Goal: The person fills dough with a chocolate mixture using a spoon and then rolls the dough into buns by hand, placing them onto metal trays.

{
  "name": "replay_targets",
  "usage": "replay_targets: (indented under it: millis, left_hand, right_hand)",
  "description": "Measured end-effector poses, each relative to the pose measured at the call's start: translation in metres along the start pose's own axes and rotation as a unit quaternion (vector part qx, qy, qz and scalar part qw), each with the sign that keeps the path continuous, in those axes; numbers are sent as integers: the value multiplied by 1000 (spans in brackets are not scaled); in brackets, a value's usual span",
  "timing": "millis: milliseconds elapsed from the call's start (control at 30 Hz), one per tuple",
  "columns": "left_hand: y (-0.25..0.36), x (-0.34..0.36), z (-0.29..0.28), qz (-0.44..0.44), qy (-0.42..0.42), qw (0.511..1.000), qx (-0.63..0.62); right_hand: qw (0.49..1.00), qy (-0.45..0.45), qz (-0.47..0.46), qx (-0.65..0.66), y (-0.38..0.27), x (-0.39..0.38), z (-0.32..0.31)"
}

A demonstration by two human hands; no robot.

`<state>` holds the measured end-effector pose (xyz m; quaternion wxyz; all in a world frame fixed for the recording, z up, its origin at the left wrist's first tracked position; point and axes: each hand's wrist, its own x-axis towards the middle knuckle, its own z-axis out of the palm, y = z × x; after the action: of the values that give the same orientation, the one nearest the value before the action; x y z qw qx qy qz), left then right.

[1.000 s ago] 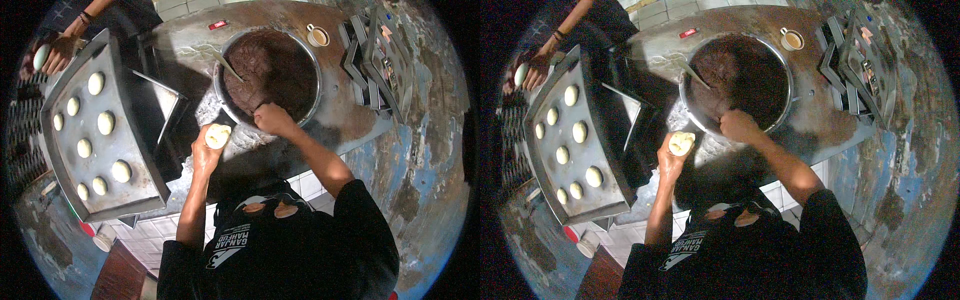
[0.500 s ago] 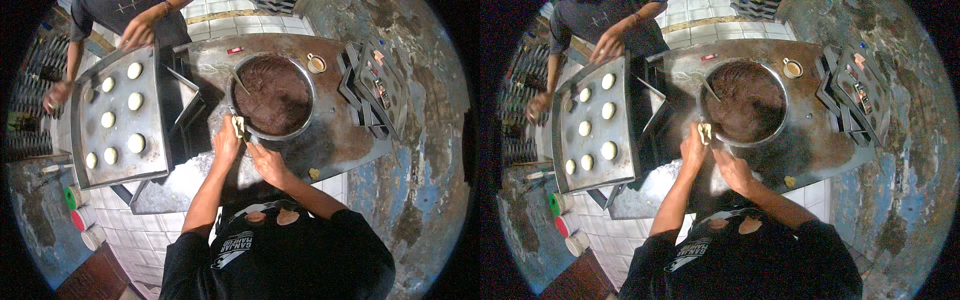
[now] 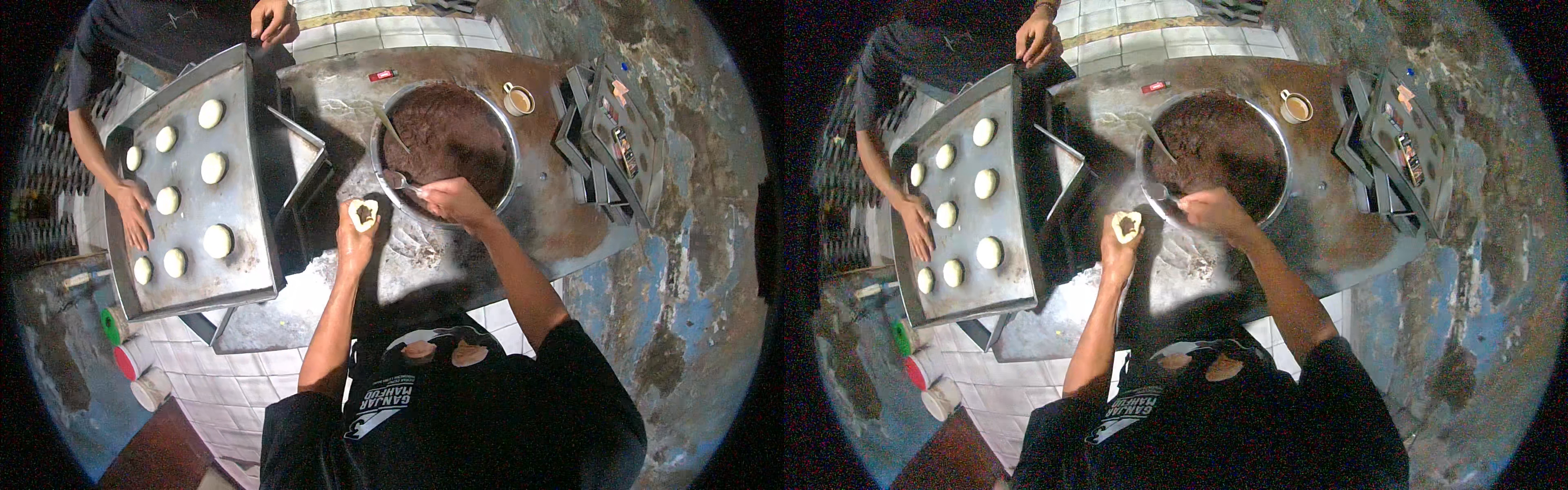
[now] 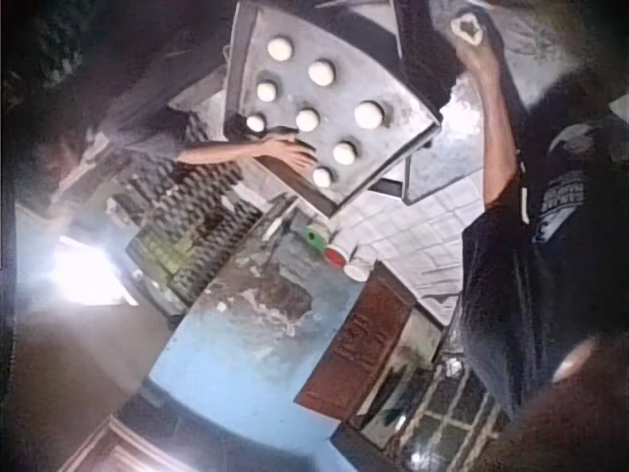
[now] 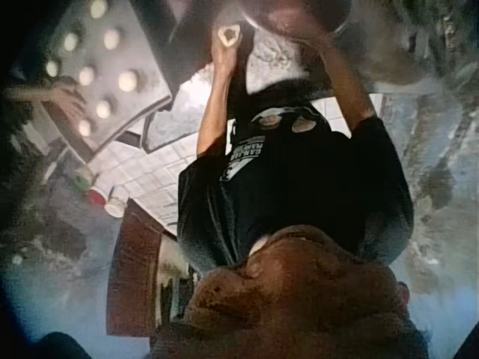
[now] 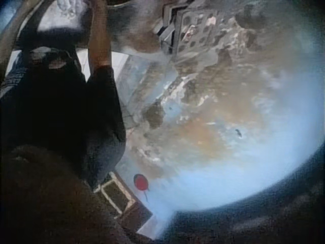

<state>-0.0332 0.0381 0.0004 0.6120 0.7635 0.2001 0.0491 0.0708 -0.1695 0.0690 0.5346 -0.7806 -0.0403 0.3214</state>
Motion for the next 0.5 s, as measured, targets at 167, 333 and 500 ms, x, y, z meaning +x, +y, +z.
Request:
replay_targets:
  millis: [167,333,500]
  left_hand:
    - [13,1,29,79,19,997,16]
    - [18,-22,32,195,-12,949,246]
    - [-21,-56,30,30,0,1000,1]
  right_hand:
    - [882,108,-339,-309,23,-48,41]
    - [853,114,-263,-437,77,-118,67]
    - [841,144,-345,-390,117,-128,31]
